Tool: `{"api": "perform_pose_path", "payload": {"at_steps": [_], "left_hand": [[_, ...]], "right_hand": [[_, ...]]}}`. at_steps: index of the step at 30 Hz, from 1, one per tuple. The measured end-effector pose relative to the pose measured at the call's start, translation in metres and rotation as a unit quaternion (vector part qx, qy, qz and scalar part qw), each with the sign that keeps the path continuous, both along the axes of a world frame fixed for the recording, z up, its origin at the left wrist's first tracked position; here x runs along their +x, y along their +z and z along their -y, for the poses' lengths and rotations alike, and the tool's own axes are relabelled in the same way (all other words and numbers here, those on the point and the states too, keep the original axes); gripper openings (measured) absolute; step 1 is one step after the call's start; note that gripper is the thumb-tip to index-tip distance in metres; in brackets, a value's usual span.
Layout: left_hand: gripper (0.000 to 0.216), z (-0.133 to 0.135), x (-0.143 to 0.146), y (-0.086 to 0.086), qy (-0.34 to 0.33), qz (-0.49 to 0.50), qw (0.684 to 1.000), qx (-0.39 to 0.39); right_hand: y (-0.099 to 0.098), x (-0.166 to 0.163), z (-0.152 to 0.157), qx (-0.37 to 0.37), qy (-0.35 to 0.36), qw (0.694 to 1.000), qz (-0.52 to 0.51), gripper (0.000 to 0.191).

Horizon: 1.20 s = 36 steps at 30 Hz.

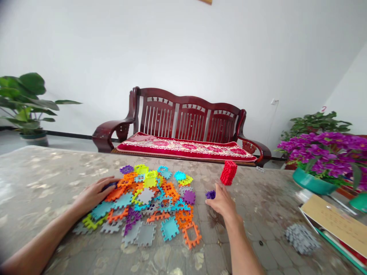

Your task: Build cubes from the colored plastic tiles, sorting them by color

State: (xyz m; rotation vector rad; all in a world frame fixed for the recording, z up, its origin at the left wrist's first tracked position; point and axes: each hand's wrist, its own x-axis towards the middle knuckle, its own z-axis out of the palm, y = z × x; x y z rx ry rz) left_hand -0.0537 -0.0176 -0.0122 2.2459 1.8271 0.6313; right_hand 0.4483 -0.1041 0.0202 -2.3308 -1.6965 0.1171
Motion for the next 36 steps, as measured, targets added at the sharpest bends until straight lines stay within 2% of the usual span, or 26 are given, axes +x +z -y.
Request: {"api": "perform_pose_path", "payload": {"at_steps": [6,13,17,19,21,24,26,29,32,36], "left_hand": [[0.052,0.001,0.001,0.002,0.001,0.002,1.0,-0.005],[0.049,0.001,0.001,0.001,0.003,0.004,1.0,0.012],[0.048,0.003,0.002,0.003,0.002,0.003,1.0,0.021],[0.047,0.004,0.003,0.004,0.005,0.006,1.0,0.023],[0.047,0.006,0.004,0.005,0.008,0.008,1.0,0.021],[0.046,0.007,0.005,0.006,0.008,0.008,1.0,0.017],[0.046,0.007,0.006,0.008,0.008,0.008,1.0,0.017],[0.047,0.009,0.007,0.01,0.01,0.008,1.0,0.017],[0.047,0.011,0.008,0.012,0.01,0.005,1.0,0.014],[0.045,0.012,0.009,0.014,0.013,0.007,1.0,0.019]], "right_hand": [[0.004,-0.014,0.0,-0.017,-0.012,0.999,0.041,0.065],[0.003,-0.012,0.0,-0.006,-0.022,0.997,0.068,0.053],[0.003,-0.01,0.001,-0.004,-0.023,0.997,0.071,0.058],[0.007,-0.018,0.001,0.026,-0.017,0.996,0.085,0.058],[0.013,-0.035,0.001,0.075,0.026,0.994,0.077,0.047],[0.024,-0.077,0.004,0.137,0.143,0.98,-0.009,0.032],[0.029,-0.109,0.01,0.149,0.231,0.96,-0.056,0.035],[0.027,-0.147,0.021,0.137,0.337,0.929,-0.071,0.047],[0.02,-0.166,0.026,0.133,0.374,0.916,-0.057,0.046],[0.011,-0.171,0.024,0.141,0.385,0.912,-0.029,0.035]]}}
